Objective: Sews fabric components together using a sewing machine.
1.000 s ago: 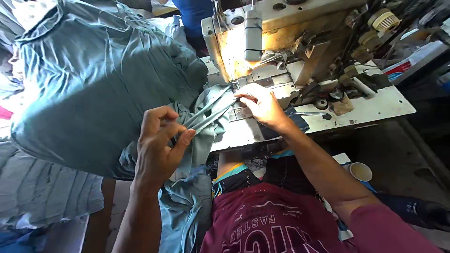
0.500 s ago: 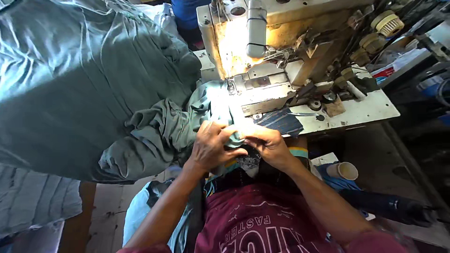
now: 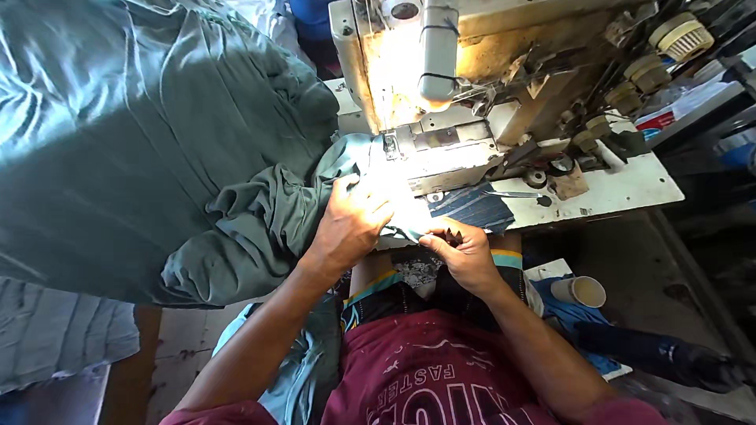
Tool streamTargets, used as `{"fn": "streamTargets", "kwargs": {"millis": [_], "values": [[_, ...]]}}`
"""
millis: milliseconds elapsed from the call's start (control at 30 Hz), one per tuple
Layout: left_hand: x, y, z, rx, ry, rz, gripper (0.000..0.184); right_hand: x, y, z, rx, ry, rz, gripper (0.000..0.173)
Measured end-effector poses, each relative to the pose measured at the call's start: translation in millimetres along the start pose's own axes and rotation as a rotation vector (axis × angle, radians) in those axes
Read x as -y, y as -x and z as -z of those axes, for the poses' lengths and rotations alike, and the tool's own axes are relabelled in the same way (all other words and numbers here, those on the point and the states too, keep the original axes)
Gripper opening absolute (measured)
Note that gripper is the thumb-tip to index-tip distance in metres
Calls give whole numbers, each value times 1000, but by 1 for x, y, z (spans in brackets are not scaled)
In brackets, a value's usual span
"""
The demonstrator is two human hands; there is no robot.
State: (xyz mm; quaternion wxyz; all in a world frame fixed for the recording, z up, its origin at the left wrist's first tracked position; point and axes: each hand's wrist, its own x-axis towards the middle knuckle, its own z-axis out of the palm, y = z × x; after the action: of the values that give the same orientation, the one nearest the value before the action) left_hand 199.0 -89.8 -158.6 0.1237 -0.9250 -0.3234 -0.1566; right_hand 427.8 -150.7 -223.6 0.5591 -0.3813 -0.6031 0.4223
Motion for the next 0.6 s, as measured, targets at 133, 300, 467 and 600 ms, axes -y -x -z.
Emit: {"fn": "streamTargets", "kwargs": {"millis": [133,300,467,600], "values": [[3,-2,3,23,-2,-3,13,-2,-4,0,-10,-15,-6,7],[15,-8,7,30,-61,6,9,-9,-21,-5,-31,-20,-61,5],[35,-16,7,22,-122,17,15,-15,-45,-9,-20,-6,1,10],[46,-17,6,45,-83,26,20,-15,-55,-12,-17,-1,56,9]]}}
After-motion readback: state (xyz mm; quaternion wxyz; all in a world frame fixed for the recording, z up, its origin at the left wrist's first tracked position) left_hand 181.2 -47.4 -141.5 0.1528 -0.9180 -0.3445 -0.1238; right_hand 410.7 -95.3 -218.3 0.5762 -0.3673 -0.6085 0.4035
